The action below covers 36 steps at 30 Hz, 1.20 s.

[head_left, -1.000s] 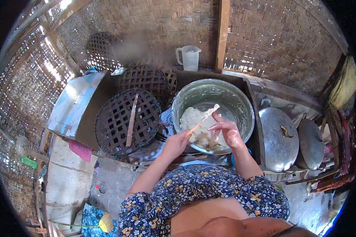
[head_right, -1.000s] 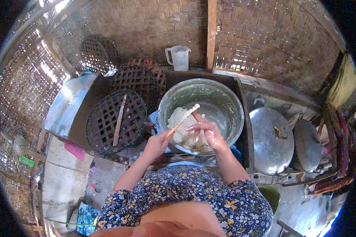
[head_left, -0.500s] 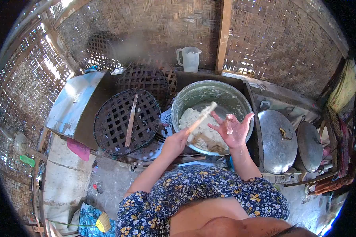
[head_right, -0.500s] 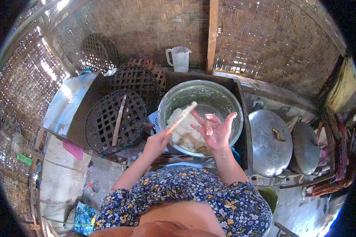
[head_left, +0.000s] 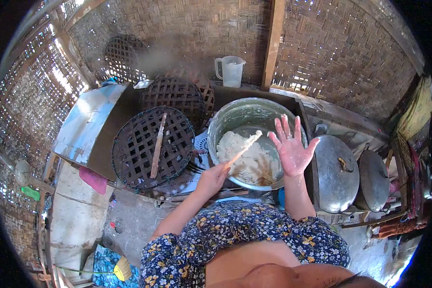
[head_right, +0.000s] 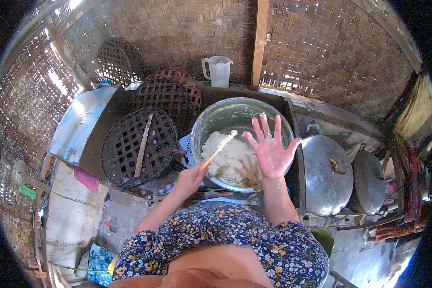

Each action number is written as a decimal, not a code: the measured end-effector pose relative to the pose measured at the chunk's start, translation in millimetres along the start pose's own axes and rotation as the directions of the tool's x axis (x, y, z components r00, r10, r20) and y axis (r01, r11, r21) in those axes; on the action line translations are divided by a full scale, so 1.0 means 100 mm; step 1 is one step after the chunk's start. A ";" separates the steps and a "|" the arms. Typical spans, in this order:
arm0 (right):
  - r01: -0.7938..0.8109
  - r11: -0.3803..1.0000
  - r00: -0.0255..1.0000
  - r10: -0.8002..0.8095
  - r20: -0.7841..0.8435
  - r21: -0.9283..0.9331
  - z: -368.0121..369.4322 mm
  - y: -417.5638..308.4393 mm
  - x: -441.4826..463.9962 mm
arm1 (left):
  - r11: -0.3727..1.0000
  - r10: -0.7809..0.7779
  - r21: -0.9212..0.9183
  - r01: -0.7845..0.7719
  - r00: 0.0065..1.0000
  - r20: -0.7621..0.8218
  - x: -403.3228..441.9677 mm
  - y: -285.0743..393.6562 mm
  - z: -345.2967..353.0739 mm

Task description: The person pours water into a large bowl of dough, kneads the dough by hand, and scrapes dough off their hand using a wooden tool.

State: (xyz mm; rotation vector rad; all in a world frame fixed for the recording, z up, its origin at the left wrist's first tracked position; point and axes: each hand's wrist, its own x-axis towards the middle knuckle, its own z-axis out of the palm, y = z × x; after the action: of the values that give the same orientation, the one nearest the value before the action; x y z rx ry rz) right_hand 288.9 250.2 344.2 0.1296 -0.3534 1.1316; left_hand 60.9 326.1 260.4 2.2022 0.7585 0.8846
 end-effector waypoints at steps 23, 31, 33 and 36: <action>-0.030 0.828 0.994 0.086 -0.074 0.560 -0.23 0.11 0.09 | 0.996 0.086 0.026 -0.088 0.993 0.079 0.02 0.03 0.17; -0.043 0.897 0.994 0.082 -0.070 0.441 -0.27 0.16 0.06 | 0.989 0.088 0.110 -0.095 0.994 0.070 0.02 0.08 0.12; 0.014 0.942 0.996 0.018 -0.091 0.336 -0.25 0.16 0.06 | 0.985 0.088 0.142 -0.096 0.994 0.057 0.01 0.08 0.11; 0.099 0.979 0.992 -0.082 -0.101 0.178 -0.18 0.20 0.05 | 0.979 0.113 0.165 -0.118 0.993 0.038 0.00 0.04 0.13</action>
State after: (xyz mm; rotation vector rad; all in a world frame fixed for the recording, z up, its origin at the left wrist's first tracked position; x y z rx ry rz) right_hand 276.5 268.4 327.2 0.2515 -0.1587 1.0744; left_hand 71.8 319.0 255.7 2.4223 0.7204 0.8712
